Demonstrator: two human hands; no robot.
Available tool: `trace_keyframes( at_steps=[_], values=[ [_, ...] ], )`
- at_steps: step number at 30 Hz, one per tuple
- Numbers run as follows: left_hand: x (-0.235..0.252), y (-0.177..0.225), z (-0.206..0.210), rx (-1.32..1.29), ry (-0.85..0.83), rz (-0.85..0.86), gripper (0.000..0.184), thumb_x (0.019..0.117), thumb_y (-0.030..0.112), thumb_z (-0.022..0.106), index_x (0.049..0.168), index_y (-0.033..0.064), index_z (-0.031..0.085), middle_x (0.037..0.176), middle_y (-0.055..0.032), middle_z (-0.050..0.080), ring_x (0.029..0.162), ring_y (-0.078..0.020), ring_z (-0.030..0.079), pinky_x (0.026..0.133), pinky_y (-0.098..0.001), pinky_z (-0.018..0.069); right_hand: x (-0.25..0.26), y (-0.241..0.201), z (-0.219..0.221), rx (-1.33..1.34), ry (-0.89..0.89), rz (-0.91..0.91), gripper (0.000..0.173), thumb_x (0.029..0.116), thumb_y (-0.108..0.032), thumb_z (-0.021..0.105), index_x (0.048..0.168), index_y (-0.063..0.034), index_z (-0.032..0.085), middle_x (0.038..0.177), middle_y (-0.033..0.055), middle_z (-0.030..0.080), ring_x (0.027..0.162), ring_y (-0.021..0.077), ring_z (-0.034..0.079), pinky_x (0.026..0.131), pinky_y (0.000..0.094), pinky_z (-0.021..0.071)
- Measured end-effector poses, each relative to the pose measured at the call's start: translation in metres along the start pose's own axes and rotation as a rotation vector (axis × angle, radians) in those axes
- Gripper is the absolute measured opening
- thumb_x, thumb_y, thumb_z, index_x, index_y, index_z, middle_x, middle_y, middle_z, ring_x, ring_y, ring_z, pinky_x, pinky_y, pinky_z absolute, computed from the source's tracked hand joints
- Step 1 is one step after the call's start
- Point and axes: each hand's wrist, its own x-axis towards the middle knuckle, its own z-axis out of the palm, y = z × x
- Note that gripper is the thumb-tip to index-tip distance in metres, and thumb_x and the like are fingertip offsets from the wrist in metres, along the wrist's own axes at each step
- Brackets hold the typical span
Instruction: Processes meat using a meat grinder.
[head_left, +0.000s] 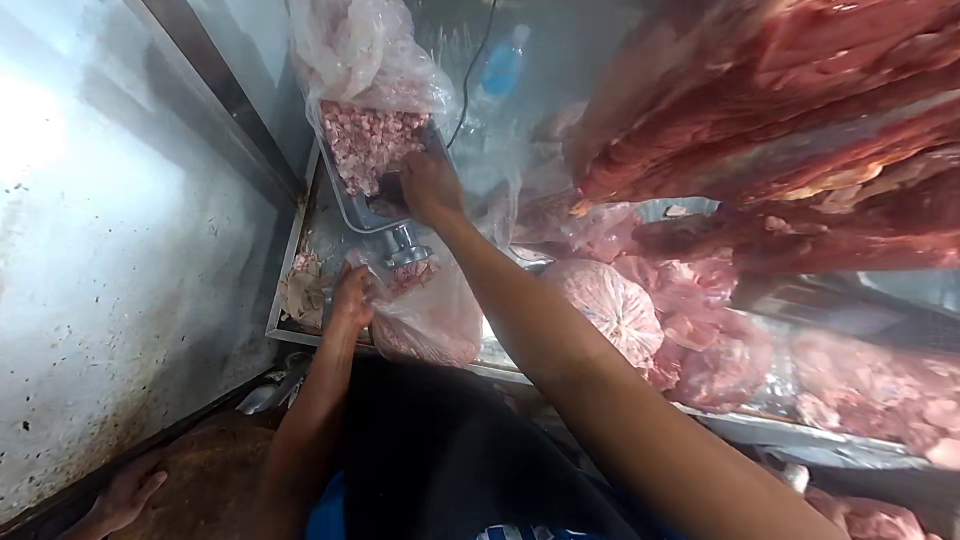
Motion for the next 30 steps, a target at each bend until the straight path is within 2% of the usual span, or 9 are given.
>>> trace_keyframes(
  at_steps=[3, 7, 9, 13, 16, 22, 24, 27, 30],
  values=[
    [0.044, 0.001, -0.005, 0.175, 0.044, -0.146, 0.048, 0.0969, 0.014, 0.058, 0.143, 0.0187, 0.048, 0.094, -0.005, 0.055, 0.066, -0.013, 0.049, 0.055, -0.029, 0.0434, 0.002, -0.001, 0.002, -0.022, 0.004, -0.001, 0.032, 0.1048, -0.026, 0.044, 0.117, -0.0141, 0.071, 0.115, 0.009, 0.073, 0.109, 0.0293, 0.071, 0.086, 0.0558, 0.0576],
    [0.08, 0.021, 0.009, 0.073, -0.018, -0.128, 0.038, 0.0948, 0.004, 0.053, 0.131, 0.0155, 0.049, 0.083, -0.0023, 0.051, 0.053, -0.0076, 0.041, 0.044, -0.0226, 0.0367, 0.002, -0.003, 0.003, -0.046, -0.006, 0.023, 0.032, 0.1051, -0.026, 0.043, 0.116, -0.0147, 0.071, 0.115, 0.0085, 0.073, 0.11, 0.0285, 0.07, 0.087, 0.0554, 0.0567],
    [0.06, 0.045, 0.018, -0.042, -0.206, -0.032, 0.03, 0.0956, 0.0, 0.048, 0.121, 0.0163, 0.05, 0.075, 0.0001, 0.052, 0.047, -0.0044, 0.038, 0.04, -0.0189, 0.0338, 0.002, -0.004, 0.001, -0.041, 0.007, 0.007, 0.029, 0.1045, -0.025, 0.045, 0.112, -0.012, 0.07, 0.111, 0.0098, 0.073, 0.106, 0.0293, 0.07, 0.084, 0.0553, 0.0569],
    [-0.014, 0.047, -0.006, 0.105, -0.399, -0.045, 0.054, 0.0992, 0.008, 0.046, 0.15, 0.0226, 0.043, 0.083, -0.0002, 0.056, 0.046, -0.0018, 0.035, 0.04, -0.0169, 0.0315, 0.006, -0.001, 0.002, -0.057, -0.016, 0.002, 0.03, 0.1051, -0.026, 0.043, 0.112, -0.013, 0.069, 0.109, 0.0093, 0.073, 0.104, 0.0294, 0.071, 0.081, 0.0557, 0.0575],
    [-0.044, 0.033, -0.024, 0.102, -0.361, -0.026, 0.049, 0.0999, 0.003, 0.05, 0.147, 0.0172, 0.052, 0.089, -0.0052, 0.063, 0.053, -0.0049, 0.046, 0.045, -0.0195, 0.0399, 0.006, 0.0, 0.002, -0.043, -0.031, -0.02, 0.031, 0.1051, -0.027, 0.043, 0.113, -0.0132, 0.07, 0.108, 0.0103, 0.073, 0.104, 0.0304, 0.071, 0.082, 0.0563, 0.0579],
    [-0.031, 0.031, -0.029, -0.021, -0.212, 0.002, 0.036, 0.1006, 0.002, 0.051, 0.134, 0.0128, 0.059, 0.094, -0.0084, 0.067, 0.062, -0.0104, 0.059, 0.051, -0.0235, 0.0501, -0.054, 0.039, 0.007, 0.409, 0.675, -0.227, 0.024, 0.1023, -0.011, 0.055, 0.113, 0.0016, 0.072, 0.097, 0.0137, 0.073, 0.084, 0.019, 0.071, 0.077, 0.036, 0.0604],
    [-0.033, 0.029, -0.027, -0.038, -0.147, -0.025, 0.032, 0.1012, 0.006, 0.051, 0.131, 0.0114, 0.058, 0.093, -0.0083, 0.067, 0.068, -0.0133, 0.064, 0.057, -0.0275, 0.0551, -0.082, 0.061, 0.018, 0.428, 0.411, 0.154, 0.035, 0.1053, -0.026, 0.049, 0.114, -0.0012, 0.071, 0.099, 0.0163, 0.071, 0.086, 0.0261, 0.069, 0.079, 0.0456, 0.0574],
    [-0.027, 0.018, -0.024, -0.03, -0.053, -0.121, 0.023, 0.1036, 0.013, 0.053, 0.123, 0.0027, 0.059, 0.1, -0.0151, 0.069, 0.085, -0.0236, 0.07, 0.075, -0.0405, 0.0607, -0.072, 0.097, 0.042, 0.54, -0.446, 0.527, 0.07, 0.1, -0.066, 0.05, 0.128, -0.0023, 0.062, 0.111, 0.0204, 0.067, 0.094, 0.0298, 0.067, 0.082, 0.0505, 0.0568],
    [-0.002, 0.006, -0.018, 0.032, -0.036, -0.204, 0.028, 0.108, 0.022, 0.046, 0.127, 0.0045, 0.058, 0.086, -0.0094, 0.064, 0.067, -0.017, 0.062, 0.062, -0.0327, 0.0566, -0.045, 0.111, 0.061, 0.73, -0.63, 0.598, 0.035, 0.1012, -0.034, 0.063, 0.119, -0.0027, 0.063, 0.088, 0.0087, 0.062, 0.065, 0.0153, 0.057, 0.059, 0.0332, 0.0514]
  ],
)
